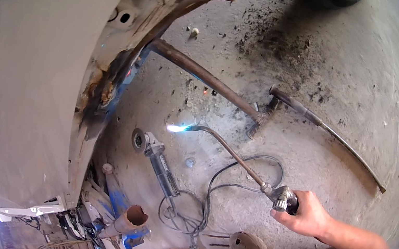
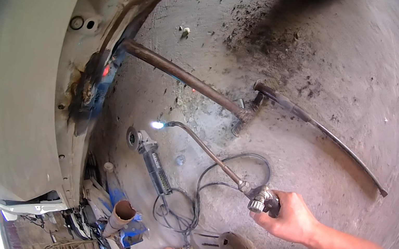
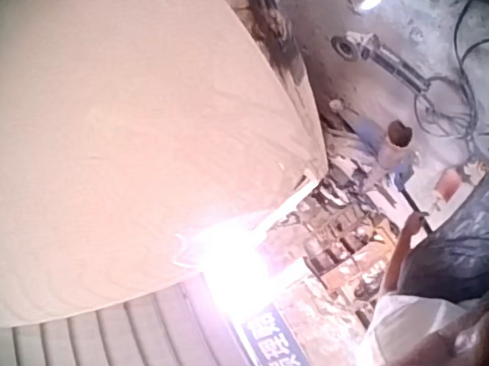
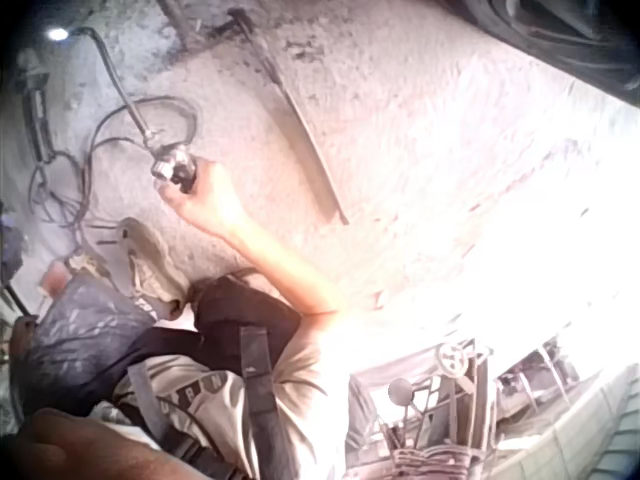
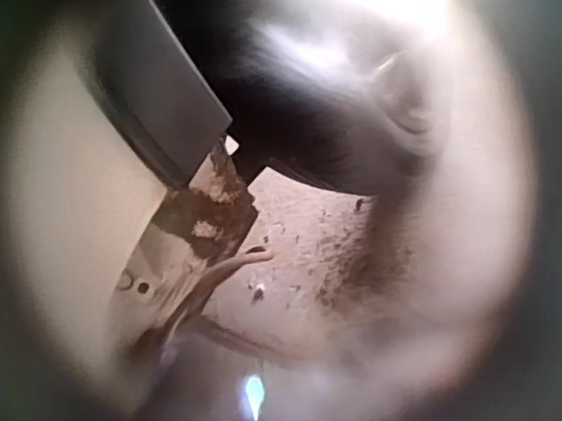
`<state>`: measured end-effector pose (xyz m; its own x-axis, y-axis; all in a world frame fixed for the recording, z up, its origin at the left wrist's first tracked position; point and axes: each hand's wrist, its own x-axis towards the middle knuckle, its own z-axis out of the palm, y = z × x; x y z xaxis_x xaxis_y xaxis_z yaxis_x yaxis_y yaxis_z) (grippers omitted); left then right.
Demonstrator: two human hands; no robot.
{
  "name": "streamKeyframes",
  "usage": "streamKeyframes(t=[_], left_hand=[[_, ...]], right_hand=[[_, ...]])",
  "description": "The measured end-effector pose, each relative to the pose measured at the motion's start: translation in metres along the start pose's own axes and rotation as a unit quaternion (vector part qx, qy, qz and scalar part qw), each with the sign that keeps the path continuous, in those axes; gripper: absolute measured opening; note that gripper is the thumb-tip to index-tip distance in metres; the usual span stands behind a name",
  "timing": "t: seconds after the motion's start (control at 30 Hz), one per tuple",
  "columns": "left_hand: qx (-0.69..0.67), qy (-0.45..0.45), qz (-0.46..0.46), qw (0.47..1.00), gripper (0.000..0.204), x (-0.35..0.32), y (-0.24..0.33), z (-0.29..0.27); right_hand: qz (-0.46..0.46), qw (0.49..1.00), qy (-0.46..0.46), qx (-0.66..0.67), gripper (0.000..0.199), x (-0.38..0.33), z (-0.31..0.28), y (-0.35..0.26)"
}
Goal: The person uses a welding torch to heat and weld a metal pipe attached to a vehicle's undercarriage. They repeatedly apply the flame to the joint, feed a welding rod, and inspect the work. The person then moves away from the vehicle, picks up a bucket, and walks through the workshop.
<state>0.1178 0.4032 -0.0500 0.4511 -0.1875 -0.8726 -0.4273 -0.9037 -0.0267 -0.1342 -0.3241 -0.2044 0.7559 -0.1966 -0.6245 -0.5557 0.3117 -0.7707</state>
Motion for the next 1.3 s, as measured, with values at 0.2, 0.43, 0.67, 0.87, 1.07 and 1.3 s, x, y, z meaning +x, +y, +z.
streamKeyframes(t=[0.2,0.43,0.67,0.87,1.07,1.3], left_hand=[[-0.019,0.005,-0.011,1.000,0.046,0.041,-0.057,0.034],[0.029,-0.039,-0.099,0.994,0.020,-0.045,0.009,-0.061],[0.324,-0.092,-0.228,0.914,0.030,-0.039,0.212,-0.166],[0.254,-0.062,-0.251,0.932,0.034,-0.041,0.385,-0.189],[0.173,0.050,-0.053,0.982,0.020,0.021,0.426,-0.190],[-0.111,0.197,-0.110,0.968,0.023,0.049,0.476,-0.187]], right_hand=[[-0.019,1.000,-0.004,0.007,0.031,0.002,-0.015,0.000],[-0.025,0.998,-0.035,0.041,0.035,0.022,-0.005,0.019],[0.023,0.999,-0.038,0.025,0.037,0.018,-0.018,0.023],[-0.025,0.993,-0.068,0.092,0.040,0.034,-0.014,0.033],[0.017,0.990,-0.052,0.129,0.037,0.019,-0.021,0.043],[-0.010,0.982,-0.103,0.157,0.034,0.028,-0.014,0.051]])
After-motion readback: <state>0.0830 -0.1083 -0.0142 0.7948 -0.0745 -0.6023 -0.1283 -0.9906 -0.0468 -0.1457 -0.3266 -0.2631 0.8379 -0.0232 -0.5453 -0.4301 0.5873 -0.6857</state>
